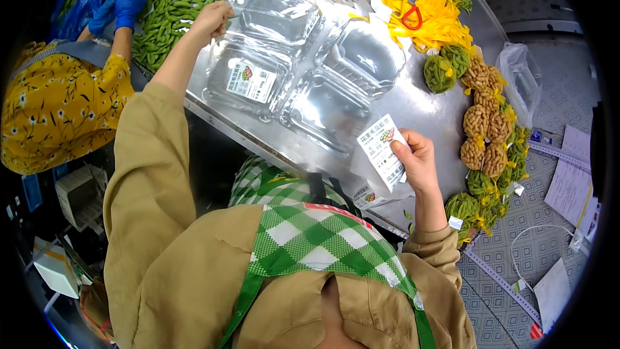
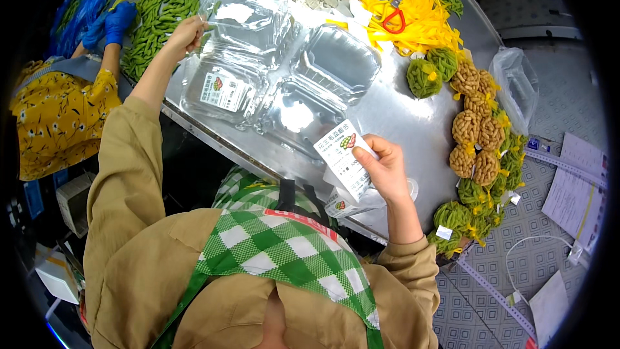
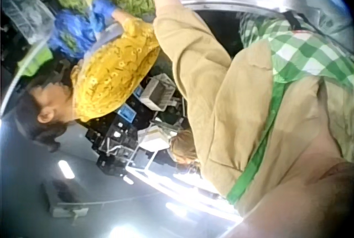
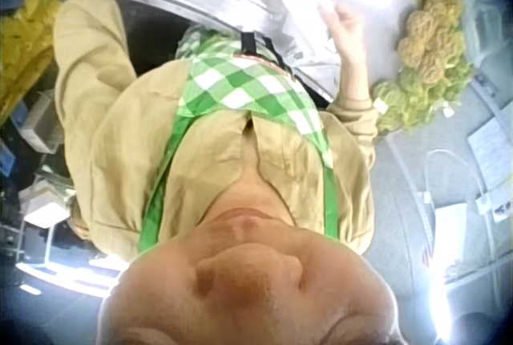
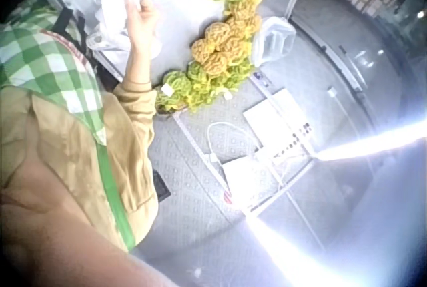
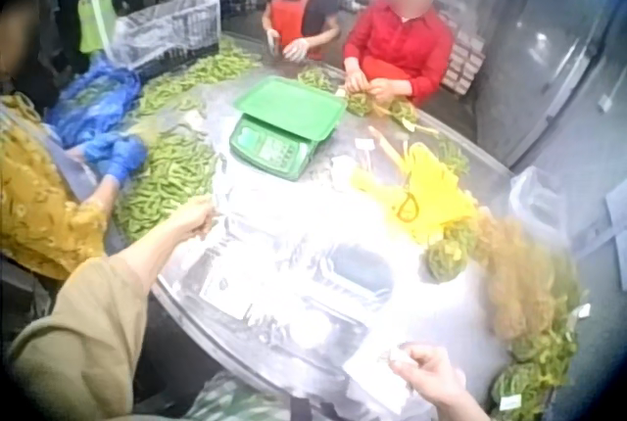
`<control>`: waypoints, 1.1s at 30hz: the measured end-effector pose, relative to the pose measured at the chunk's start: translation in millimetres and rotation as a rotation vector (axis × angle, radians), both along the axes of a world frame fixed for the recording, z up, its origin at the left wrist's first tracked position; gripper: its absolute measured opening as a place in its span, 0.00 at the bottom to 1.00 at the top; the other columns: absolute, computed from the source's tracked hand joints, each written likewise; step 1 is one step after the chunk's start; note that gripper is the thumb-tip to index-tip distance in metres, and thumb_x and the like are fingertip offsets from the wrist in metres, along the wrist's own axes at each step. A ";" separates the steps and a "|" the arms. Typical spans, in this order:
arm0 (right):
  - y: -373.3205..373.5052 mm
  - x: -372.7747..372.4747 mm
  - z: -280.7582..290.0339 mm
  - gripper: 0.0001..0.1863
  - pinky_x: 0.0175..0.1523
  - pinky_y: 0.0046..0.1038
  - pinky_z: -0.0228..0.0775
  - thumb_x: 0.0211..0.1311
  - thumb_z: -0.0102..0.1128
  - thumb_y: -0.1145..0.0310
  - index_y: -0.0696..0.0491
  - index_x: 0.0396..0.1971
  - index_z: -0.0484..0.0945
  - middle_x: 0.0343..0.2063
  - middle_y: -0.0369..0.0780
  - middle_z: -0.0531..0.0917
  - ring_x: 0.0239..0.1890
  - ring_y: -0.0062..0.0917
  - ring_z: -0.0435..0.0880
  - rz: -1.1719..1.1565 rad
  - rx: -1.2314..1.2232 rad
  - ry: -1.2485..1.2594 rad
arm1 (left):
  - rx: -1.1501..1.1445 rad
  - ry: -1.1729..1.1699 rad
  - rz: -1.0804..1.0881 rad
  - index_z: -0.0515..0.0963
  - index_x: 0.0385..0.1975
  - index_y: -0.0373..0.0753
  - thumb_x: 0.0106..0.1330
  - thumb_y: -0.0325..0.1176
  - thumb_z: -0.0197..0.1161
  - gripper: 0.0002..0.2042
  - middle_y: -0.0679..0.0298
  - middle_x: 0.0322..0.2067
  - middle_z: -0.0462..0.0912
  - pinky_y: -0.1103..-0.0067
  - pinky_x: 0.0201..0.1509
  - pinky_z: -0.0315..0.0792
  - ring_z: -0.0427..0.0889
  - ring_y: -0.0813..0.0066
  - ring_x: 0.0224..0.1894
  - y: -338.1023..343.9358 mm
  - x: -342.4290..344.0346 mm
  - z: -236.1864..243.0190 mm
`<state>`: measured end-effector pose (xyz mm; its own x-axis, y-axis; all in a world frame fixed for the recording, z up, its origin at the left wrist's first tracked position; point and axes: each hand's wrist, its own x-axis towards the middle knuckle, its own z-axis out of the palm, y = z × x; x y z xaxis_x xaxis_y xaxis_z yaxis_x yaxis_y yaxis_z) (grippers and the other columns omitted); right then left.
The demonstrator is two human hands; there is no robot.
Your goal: The person peels stickers from a roll and applies them to plastic food containers at a stainless steel workstation.
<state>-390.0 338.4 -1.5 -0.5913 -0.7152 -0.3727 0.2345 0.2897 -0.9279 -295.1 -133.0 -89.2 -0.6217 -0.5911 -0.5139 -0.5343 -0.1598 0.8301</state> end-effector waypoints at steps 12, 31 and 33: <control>-17.9 4.3 10.2 0.08 0.33 0.18 0.65 0.60 0.60 0.69 0.60 0.31 0.78 0.23 0.32 0.78 0.28 0.11 0.72 0.191 0.136 0.098 | -0.911 -0.252 -0.497 0.76 0.41 0.44 0.65 0.41 0.52 0.12 0.56 0.35 0.82 0.63 0.42 0.72 0.79 0.51 0.39 -9.7 -31.7 -44.6; -27.4 11.6 -26.8 0.10 0.27 0.23 0.66 0.59 0.61 0.66 0.59 0.29 0.78 0.17 0.41 0.78 0.20 0.20 0.75 0.195 0.224 0.378 | 0.266 0.290 -0.431 0.78 0.38 0.31 0.58 0.25 0.64 0.09 0.65 0.28 0.81 0.87 0.32 0.71 0.77 0.85 0.29 259.7 37.6 37.9; -28.3 13.4 -29.8 0.11 0.26 0.25 0.66 0.58 0.62 0.65 0.59 0.29 0.78 0.16 0.43 0.77 0.18 0.24 0.76 0.201 0.271 0.369 | 0.119 0.226 -0.387 0.79 0.35 0.31 0.58 0.26 0.64 0.07 0.66 0.24 0.81 0.87 0.30 0.70 0.77 0.85 0.26 269.0 44.7 40.4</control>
<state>-376.6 310.1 -31.3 -0.5791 -0.7350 -0.3526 -0.1806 0.5375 -0.8237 -250.4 136.0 -48.8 -0.8890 -0.2388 -0.3907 -0.3815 -0.0857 0.9204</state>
